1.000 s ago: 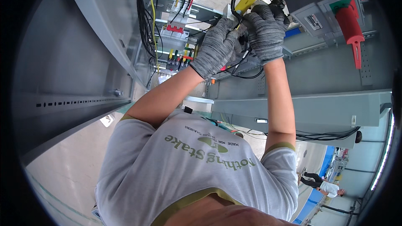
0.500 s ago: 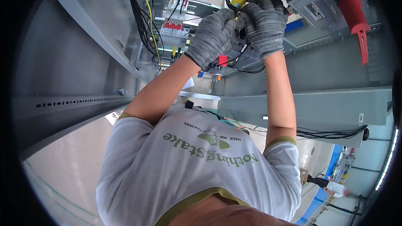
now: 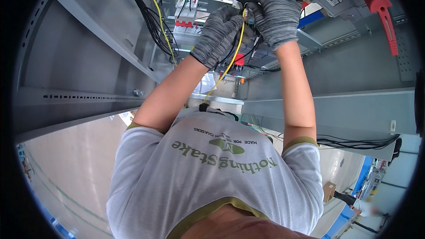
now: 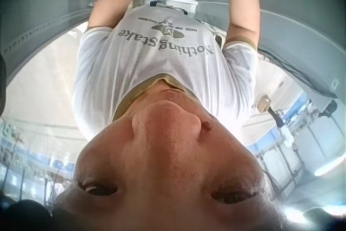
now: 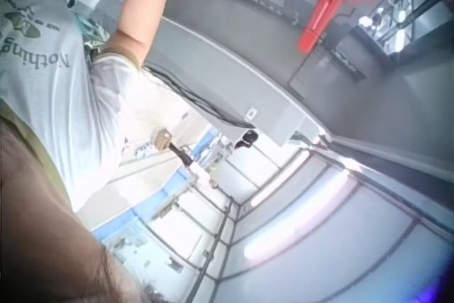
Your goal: The person works inside an open electrical cabinet, manipulating and organizing multiple colored wires. They use a yellow handheld tool to strip or crimp wire ends and connect them to terminals. The person occasionally reaches down to a nearby stool to retrieve additional tools or materials before resuming work on the wiring.
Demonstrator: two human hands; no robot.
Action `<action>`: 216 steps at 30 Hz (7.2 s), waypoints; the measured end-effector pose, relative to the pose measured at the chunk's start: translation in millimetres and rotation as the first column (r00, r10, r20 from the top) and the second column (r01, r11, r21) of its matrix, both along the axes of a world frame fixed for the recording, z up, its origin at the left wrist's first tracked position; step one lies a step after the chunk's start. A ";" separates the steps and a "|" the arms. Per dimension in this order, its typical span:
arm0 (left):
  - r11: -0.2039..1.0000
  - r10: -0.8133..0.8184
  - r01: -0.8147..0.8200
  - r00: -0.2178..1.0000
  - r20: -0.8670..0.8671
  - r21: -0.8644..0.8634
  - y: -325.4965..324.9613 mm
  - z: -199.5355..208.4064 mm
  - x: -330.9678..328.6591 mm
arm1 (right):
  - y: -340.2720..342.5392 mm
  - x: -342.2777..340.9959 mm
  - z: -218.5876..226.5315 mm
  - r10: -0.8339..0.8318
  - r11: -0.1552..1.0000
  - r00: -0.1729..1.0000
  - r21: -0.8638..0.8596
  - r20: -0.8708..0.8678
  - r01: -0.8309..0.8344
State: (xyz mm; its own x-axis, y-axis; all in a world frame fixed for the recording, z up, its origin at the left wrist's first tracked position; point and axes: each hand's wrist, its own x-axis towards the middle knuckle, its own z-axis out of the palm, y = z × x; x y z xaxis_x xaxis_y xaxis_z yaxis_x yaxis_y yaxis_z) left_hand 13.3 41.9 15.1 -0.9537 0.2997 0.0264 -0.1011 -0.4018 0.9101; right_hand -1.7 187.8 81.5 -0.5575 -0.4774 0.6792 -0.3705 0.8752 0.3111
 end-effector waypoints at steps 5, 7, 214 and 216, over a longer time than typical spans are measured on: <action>0.854 0.144 -0.327 0.896 -0.420 -0.405 10.6 -17.4 -17.7 | -2.6 0.9 -1.4 -0.021 0.999 0.999 -0.032 0.025 0.022; 0.813 0.122 -0.371 0.862 -0.491 -0.450 11.7 -13.4 -16.4 | -3.7 0.9 -1.7 -0.049 0.998 0.998 -0.037 0.037 0.051; 0.399 -0.223 -0.842 0.294 -0.929 -0.362 31.7 16.5 -55.0 | 80.5 27.1 -15.2 0.322 0.150 0.803 -0.864 0.502 0.480; 0.380 -0.222 -0.853 0.292 -0.930 -0.359 32.4 16.3 -55.8 | 82.3 22.4 -12.8 0.334 0.150 0.803 -0.869 0.494 0.472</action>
